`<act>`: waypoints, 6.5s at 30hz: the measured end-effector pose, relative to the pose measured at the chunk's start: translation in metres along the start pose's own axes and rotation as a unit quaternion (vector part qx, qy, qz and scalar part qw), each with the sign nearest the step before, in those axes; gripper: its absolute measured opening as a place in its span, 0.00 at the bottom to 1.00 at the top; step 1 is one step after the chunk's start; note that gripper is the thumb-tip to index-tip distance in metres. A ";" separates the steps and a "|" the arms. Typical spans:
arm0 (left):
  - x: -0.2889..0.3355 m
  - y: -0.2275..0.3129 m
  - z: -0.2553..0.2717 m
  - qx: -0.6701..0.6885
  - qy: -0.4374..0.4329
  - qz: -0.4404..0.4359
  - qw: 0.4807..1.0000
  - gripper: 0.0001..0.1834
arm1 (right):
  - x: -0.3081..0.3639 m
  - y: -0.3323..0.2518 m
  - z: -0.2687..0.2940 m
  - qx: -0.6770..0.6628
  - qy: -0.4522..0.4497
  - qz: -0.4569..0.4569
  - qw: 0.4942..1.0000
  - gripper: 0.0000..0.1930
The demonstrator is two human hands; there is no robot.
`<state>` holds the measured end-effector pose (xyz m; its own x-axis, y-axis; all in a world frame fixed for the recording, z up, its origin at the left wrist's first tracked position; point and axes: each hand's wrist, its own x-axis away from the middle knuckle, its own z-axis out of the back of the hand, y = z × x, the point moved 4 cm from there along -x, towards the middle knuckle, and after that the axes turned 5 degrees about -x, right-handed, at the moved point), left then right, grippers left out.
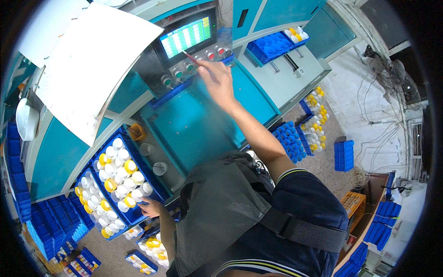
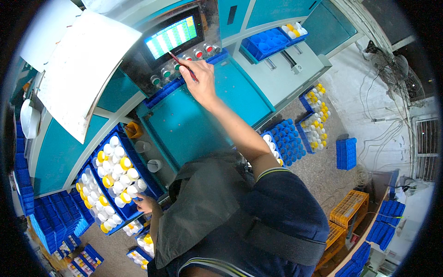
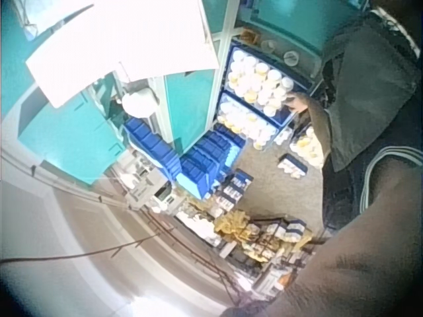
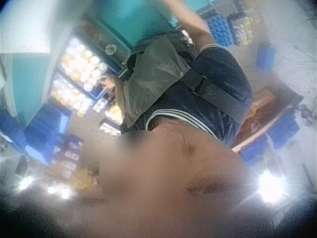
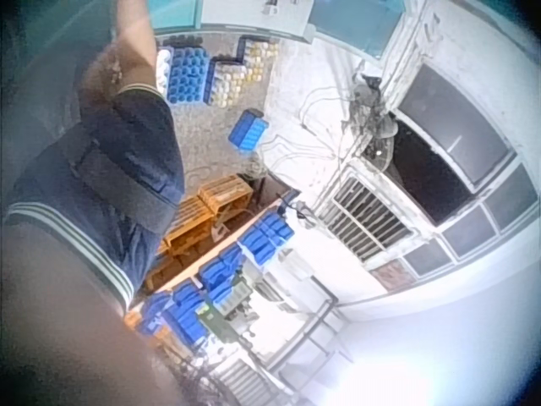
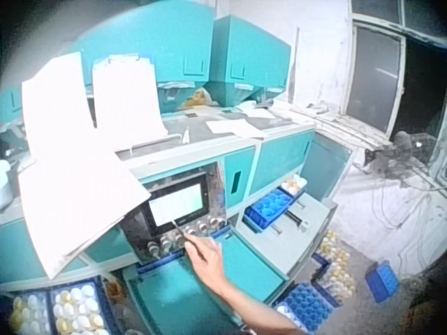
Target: The person sits on the floor sorting small white and yellow containers filled with granular material into blue trays. They then stand, move trays to a machine, and interact with a touchscreen control panel using a stylus.
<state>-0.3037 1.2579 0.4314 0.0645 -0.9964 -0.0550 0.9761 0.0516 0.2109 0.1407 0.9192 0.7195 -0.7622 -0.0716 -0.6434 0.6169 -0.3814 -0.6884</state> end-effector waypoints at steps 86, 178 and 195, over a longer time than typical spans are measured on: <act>0.022 0.020 0.045 0.029 0.075 -0.002 0.997 0.31 | 0.102 -0.033 -0.097 -0.145 -0.381 0.011 0.913 0.15; 0.009 0.004 0.005 0.023 0.105 -0.014 0.994 0.30 | 0.045 -0.024 -0.025 -0.120 -0.090 -0.076 0.986 0.09; 0.021 0.020 0.042 0.076 0.093 -0.029 0.992 0.26 | 0.015 -0.146 -0.034 -0.385 -0.302 0.052 0.871 0.14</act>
<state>-0.2914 1.2350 0.4753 0.0612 -0.9668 -0.2479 0.9378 -0.0294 0.3460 0.0461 1.0052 0.7993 -0.5148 -0.6298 -0.5816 0.4602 0.3694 -0.8073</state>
